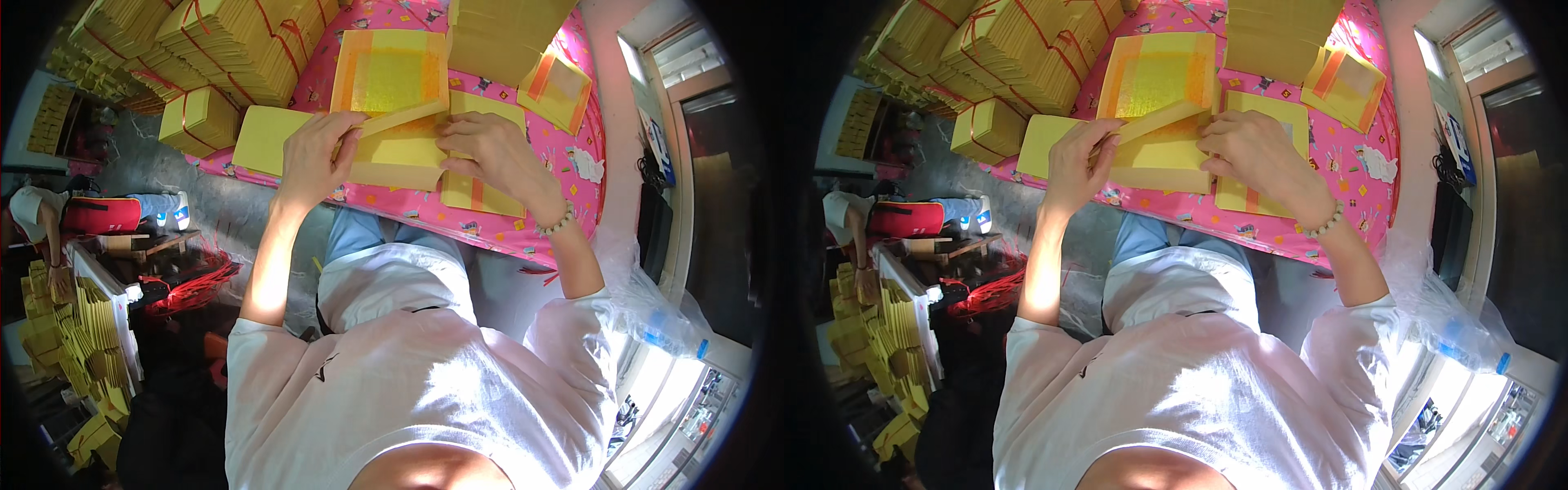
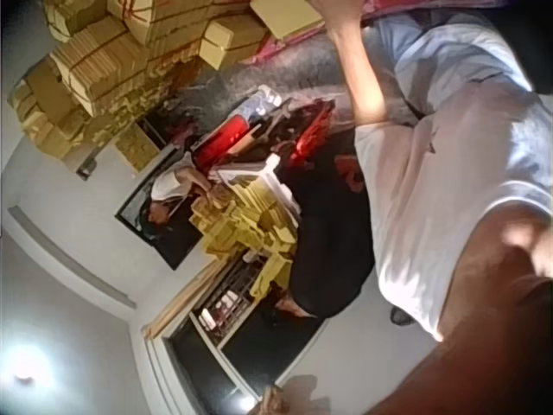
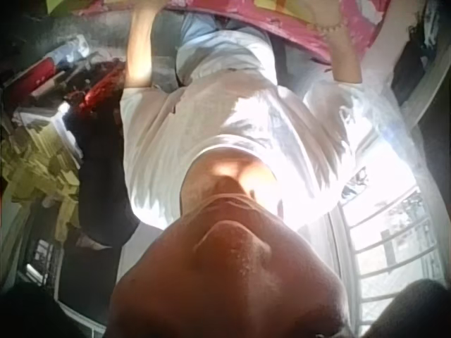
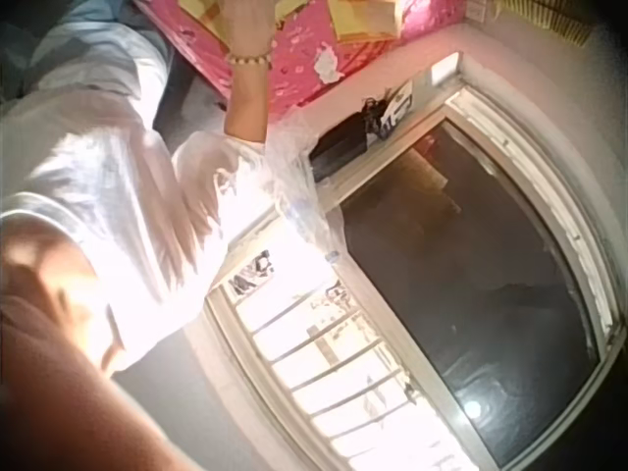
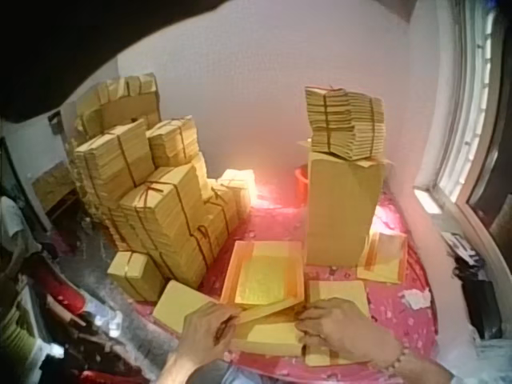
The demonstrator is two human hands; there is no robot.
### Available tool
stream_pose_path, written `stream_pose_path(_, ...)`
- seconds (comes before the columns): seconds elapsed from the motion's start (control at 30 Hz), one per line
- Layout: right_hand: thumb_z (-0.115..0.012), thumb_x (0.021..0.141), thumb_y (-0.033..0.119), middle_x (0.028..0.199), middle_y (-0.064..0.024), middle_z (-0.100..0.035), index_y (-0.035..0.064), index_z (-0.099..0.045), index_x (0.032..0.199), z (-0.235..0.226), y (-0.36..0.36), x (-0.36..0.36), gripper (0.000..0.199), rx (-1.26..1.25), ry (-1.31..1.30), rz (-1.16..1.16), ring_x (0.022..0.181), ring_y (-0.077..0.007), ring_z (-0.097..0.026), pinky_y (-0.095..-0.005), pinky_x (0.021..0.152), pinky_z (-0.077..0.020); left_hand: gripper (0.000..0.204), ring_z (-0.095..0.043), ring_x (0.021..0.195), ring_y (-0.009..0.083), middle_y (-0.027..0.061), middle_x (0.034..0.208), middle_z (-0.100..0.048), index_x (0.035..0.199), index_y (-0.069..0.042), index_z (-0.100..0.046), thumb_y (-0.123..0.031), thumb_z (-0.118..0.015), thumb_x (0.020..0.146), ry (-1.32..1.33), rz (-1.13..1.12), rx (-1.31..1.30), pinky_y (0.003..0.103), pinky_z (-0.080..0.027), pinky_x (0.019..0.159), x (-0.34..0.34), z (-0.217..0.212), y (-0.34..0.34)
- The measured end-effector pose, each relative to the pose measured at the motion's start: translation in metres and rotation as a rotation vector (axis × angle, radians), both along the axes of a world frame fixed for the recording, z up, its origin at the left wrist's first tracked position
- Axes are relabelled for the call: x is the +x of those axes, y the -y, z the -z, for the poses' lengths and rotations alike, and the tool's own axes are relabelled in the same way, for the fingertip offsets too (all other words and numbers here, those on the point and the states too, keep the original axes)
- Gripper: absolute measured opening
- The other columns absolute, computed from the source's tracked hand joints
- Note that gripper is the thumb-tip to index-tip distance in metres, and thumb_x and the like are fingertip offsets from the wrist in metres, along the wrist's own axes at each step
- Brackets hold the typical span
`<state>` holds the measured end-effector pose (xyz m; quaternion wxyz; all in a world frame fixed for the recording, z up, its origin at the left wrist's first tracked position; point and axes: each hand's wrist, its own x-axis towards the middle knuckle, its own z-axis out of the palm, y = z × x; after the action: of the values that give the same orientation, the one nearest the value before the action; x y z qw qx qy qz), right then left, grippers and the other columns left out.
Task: The person repeatedly picks up a yellow paper sheet and inserts it into a yellow paper pack with a clear window. The person then places the completed pack onto a stack on the table. The task involves repetitive manual assembly of paper products.
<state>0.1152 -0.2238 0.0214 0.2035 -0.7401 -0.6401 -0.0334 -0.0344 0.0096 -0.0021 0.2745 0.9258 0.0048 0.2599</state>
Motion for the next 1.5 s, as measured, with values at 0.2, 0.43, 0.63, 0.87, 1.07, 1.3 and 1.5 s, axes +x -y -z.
stream_pose_path(0.2,-0.070,0.068,0.017,0.075,-0.0109,-0.063,0.0017,-0.065,0.070,-0.013,-0.008,-0.010,0.016,-0.157,0.054,0.043,0.077,-0.0292,-0.062,-0.0402,0.071,-0.0507,0.019,-0.061,0.076,0.0279,0.0087,0.080,-0.063,0.099,-0.006,-0.065,-0.014,-0.067,0.082,-0.067,0.081,0.091,0.038,-0.049,0.067,-0.002,-0.011,0.003)
stream_pose_path(0.43,-0.067,0.068,0.016,0.071,-0.0133,-0.062,0.0003,-0.063,0.065,-0.005,-0.010,-0.005,0.016,-0.154,0.062,0.030,0.072,-0.0313,-0.062,-0.0421,0.065,-0.0505,0.038,-0.059,0.077,0.0278,0.0061,0.083,-0.060,0.099,-0.009,-0.066,-0.030,-0.080,0.070,-0.116,0.086,0.178,0.038,-0.048,0.067,-0.001,-0.015,0.003)
stream_pose_path(0.63,-0.066,0.070,0.016,0.070,-0.0137,-0.062,-0.0003,-0.064,0.067,-0.011,-0.010,-0.005,0.016,-0.134,0.016,0.038,0.071,-0.0315,-0.062,-0.0419,0.064,-0.0501,0.042,-0.059,0.078,0.0279,0.0052,0.086,-0.061,0.099,-0.010,-0.067,-0.035,-0.081,0.068,-0.146,0.081,0.191,0.038,-0.048,0.068,0.000,-0.015,0.002)
stream_pose_path(0.87,-0.065,0.073,0.014,0.070,-0.0140,-0.061,-0.0008,-0.065,0.071,-0.014,-0.008,-0.003,0.015,-0.129,-0.056,0.031,0.069,-0.0315,-0.061,-0.0422,0.063,-0.0487,0.039,-0.059,0.078,0.0281,0.0050,0.086,-0.062,0.097,-0.010,-0.068,-0.036,-0.080,0.069,-0.152,0.082,0.170,0.038,-0.049,0.068,-0.001,-0.016,0.001)
stream_pose_path(1.07,-0.065,0.073,0.014,0.069,-0.0140,-0.060,-0.0004,-0.065,0.071,-0.012,-0.008,-0.002,0.014,-0.099,-0.076,0.024,0.067,-0.0320,-0.060,-0.0418,0.062,-0.0480,0.041,-0.059,0.079,0.0280,0.0054,0.086,-0.062,0.097,-0.010,-0.068,-0.036,-0.081,0.068,-0.141,0.081,0.169,0.038,-0.049,0.068,0.000,-0.013,0.000)
stream_pose_path(1.3,-0.068,0.078,0.018,0.075,-0.0096,-0.065,0.0044,-0.069,0.087,-0.012,-0.007,0.004,0.016,-0.121,-0.100,0.038,0.068,-0.0302,-0.062,-0.0394,0.060,-0.0481,0.051,-0.059,0.080,0.0268,0.0059,0.089,-0.061,0.098,-0.008,-0.066,-0.044,-0.081,0.066,-0.137,0.039,0.235,0.038,-0.050,0.068,0.003,-0.021,0.016)
stream_pose_path(1.5,-0.063,0.075,0.018,0.075,-0.0101,-0.065,0.0048,-0.069,0.081,-0.016,-0.009,0.001,0.016,-0.035,-0.118,0.052,0.069,-0.0301,-0.062,-0.0412,0.062,-0.0484,0.047,-0.059,0.080,0.0273,0.0068,0.090,-0.060,0.096,-0.007,-0.065,-0.045,-0.077,0.072,-0.095,0.019,0.298,0.039,-0.050,0.067,0.008,-0.014,0.020)
